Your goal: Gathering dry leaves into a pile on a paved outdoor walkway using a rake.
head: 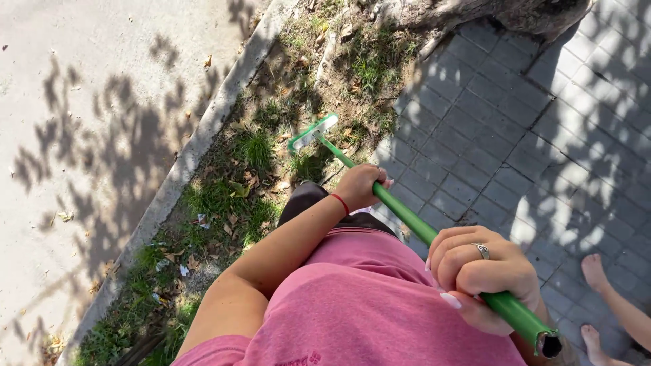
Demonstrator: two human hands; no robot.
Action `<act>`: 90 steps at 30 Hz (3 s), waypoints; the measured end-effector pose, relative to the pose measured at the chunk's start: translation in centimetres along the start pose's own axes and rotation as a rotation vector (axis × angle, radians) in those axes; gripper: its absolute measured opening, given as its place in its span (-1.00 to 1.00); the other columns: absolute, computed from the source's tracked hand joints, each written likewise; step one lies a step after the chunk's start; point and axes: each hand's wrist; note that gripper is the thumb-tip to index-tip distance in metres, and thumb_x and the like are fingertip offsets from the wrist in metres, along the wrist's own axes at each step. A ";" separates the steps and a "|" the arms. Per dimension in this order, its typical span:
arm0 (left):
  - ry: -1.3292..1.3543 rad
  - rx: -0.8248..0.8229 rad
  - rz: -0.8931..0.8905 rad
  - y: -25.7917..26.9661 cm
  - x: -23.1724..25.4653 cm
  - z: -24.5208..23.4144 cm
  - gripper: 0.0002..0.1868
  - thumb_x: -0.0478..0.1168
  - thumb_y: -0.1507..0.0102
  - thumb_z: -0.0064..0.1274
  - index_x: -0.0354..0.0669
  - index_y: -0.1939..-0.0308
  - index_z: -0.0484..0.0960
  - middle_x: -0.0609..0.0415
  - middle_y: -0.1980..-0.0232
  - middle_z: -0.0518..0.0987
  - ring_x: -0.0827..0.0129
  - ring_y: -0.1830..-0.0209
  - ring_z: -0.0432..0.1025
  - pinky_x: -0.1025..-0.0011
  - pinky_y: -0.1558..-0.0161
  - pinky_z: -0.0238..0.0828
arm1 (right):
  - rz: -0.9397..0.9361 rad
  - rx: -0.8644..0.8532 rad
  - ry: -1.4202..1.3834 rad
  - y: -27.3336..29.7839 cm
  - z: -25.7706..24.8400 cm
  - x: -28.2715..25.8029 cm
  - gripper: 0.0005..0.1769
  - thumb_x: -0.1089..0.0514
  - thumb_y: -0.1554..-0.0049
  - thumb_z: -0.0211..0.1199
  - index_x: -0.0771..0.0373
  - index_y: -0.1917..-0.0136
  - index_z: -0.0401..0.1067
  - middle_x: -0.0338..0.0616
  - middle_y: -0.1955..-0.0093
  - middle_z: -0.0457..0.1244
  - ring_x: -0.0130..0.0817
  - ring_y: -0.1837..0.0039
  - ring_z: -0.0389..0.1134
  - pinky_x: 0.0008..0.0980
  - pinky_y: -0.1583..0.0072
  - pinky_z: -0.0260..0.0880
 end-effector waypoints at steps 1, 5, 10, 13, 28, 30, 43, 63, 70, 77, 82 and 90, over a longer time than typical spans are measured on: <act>0.000 -0.005 0.009 -1.4 -0.5 -0.6 -0.64 -0.09 -0.26 0.13 -0.21 0.56 0.51 -0.11 0.47 0.52 -0.06 0.35 0.46 0.06 0.25 0.40 | -0.001 0.006 0.008 -0.8 -0.7 0.6 -0.61 0.26 -0.11 0.27 0.18 0.42 0.13 -0.25 0.39 0.23 -0.33 0.32 0.39 -0.27 0.16 0.52; -0.029 -0.016 0.074 -4.7 -3.3 -2.2 -0.64 -0.07 -0.27 0.12 -0.18 0.55 0.52 -0.11 0.49 0.51 -0.07 0.36 0.46 0.05 0.21 0.41 | 0.032 0.086 0.067 -3.7 -1.5 2.4 -0.64 0.20 -0.10 0.24 0.17 0.42 0.13 -0.26 0.39 0.23 -0.34 0.31 0.39 -0.27 0.15 0.50; -0.049 -0.120 0.138 -9.1 -7.9 -8.1 -0.66 -0.10 -0.26 0.11 -0.15 0.58 0.56 -0.10 0.46 0.55 -0.08 0.33 0.46 0.05 0.23 0.38 | 0.054 0.179 0.097 -9.7 -0.6 6.7 -0.63 0.23 -0.09 0.25 0.16 0.43 0.12 -0.28 0.41 0.24 -0.37 0.32 0.40 -0.28 0.16 0.51; -0.082 -0.130 0.153 -12.0 -12.3 -13.1 -0.77 -0.13 -0.19 0.12 -0.13 0.53 0.59 -0.12 0.44 0.54 -0.06 0.33 0.47 0.07 0.24 0.41 | 0.031 0.199 0.163 -16.3 0.4 10.1 -0.65 0.28 -0.07 0.24 0.16 0.42 0.13 -0.28 0.39 0.24 -0.36 0.30 0.42 -0.28 0.13 0.52; -0.211 -0.126 0.205 -19.4 -23.7 -26.2 -0.63 -0.11 -0.32 0.10 -0.19 0.54 0.48 -0.09 0.52 0.48 -0.01 0.38 0.44 0.20 0.23 0.40 | 0.062 0.109 0.116 -34.5 -0.3 18.6 -0.63 0.38 -0.04 0.29 0.17 0.39 0.14 -0.26 0.35 0.26 -0.29 0.27 0.41 -0.25 0.11 0.49; -0.030 -0.124 0.130 -21.0 -23.4 -28.0 -0.76 -0.21 -0.21 0.11 -0.20 0.53 0.50 -0.10 0.48 0.48 -0.01 0.40 0.42 0.21 0.27 0.37 | 0.053 0.084 0.104 -36.1 -1.4 19.4 -0.66 0.38 -0.07 0.29 0.19 0.37 0.17 -0.23 0.34 0.26 -0.23 0.25 0.41 -0.23 0.09 0.48; 0.334 -0.349 -0.144 -36.4 -31.3 -30.9 -0.81 -0.29 -0.28 0.06 -0.22 0.44 0.60 -0.11 0.42 0.54 0.08 0.33 0.45 0.24 0.20 0.46 | -0.011 0.119 0.138 -46.6 -13.3 26.3 -0.68 0.32 -0.11 0.28 0.18 0.35 0.20 -0.22 0.30 0.27 -0.23 0.21 0.41 -0.23 0.13 0.42; 0.004 -0.415 0.425 -62.9 -39.6 -45.2 -0.90 -0.18 -0.17 0.13 -0.11 0.36 0.64 0.03 0.32 0.61 0.12 0.18 0.56 0.25 -0.02 0.52 | 0.156 0.569 0.427 -64.3 -20.4 38.8 -0.77 0.43 0.06 0.20 0.17 0.38 0.25 -0.22 0.33 0.24 -0.24 0.20 0.40 -0.18 -0.01 0.45; -0.094 -0.170 0.661 -79.0 -41.9 -48.0 -0.91 -0.29 -0.12 0.24 -0.09 0.39 0.61 0.06 0.34 0.55 0.07 0.24 0.49 0.13 0.02 0.39 | 0.168 0.863 0.568 -68.1 -25.6 54.5 -0.81 0.39 -0.16 0.28 0.23 0.23 0.34 -0.14 0.09 0.33 -0.30 -0.04 0.39 -0.13 -0.24 0.37; 0.003 -0.188 0.478 -83.3 -46.0 -44.8 -0.79 -0.41 -0.04 0.22 -0.24 0.42 0.45 -0.07 0.27 0.50 0.04 0.22 0.47 0.26 0.11 0.48 | 0.453 1.165 -0.094 -68.0 -30.4 65.6 -0.90 0.34 -0.19 0.28 0.37 0.17 0.42 -0.16 -0.07 0.36 -0.25 -0.28 0.38 -0.22 -0.37 0.38; 0.036 -0.316 0.700 -80.4 -48.2 -42.4 -0.83 -0.45 -0.05 0.16 -0.23 0.33 0.52 -0.05 0.23 0.52 0.01 0.14 0.48 0.22 0.01 0.49 | 0.535 1.045 0.673 -67.8 -26.2 61.5 -0.87 0.40 -0.12 0.31 0.29 0.19 0.38 -0.15 0.16 0.33 -0.14 -0.14 0.47 -0.30 -0.20 0.48; -0.072 -0.721 0.520 -71.6 -42.8 -42.3 -0.73 -0.06 -0.21 0.21 -0.13 0.47 0.65 0.02 0.40 0.57 0.16 0.26 0.47 0.19 0.08 0.46 | 0.693 1.170 0.682 -68.1 -18.7 47.9 -0.79 0.38 -0.11 0.23 0.27 0.32 0.31 -0.17 0.29 0.30 -0.28 0.09 0.45 -0.24 -0.24 0.54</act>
Point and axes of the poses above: each hand's wrist, its own y-axis away from the middle knuckle, its own z-axis out of the palm, x = y × z
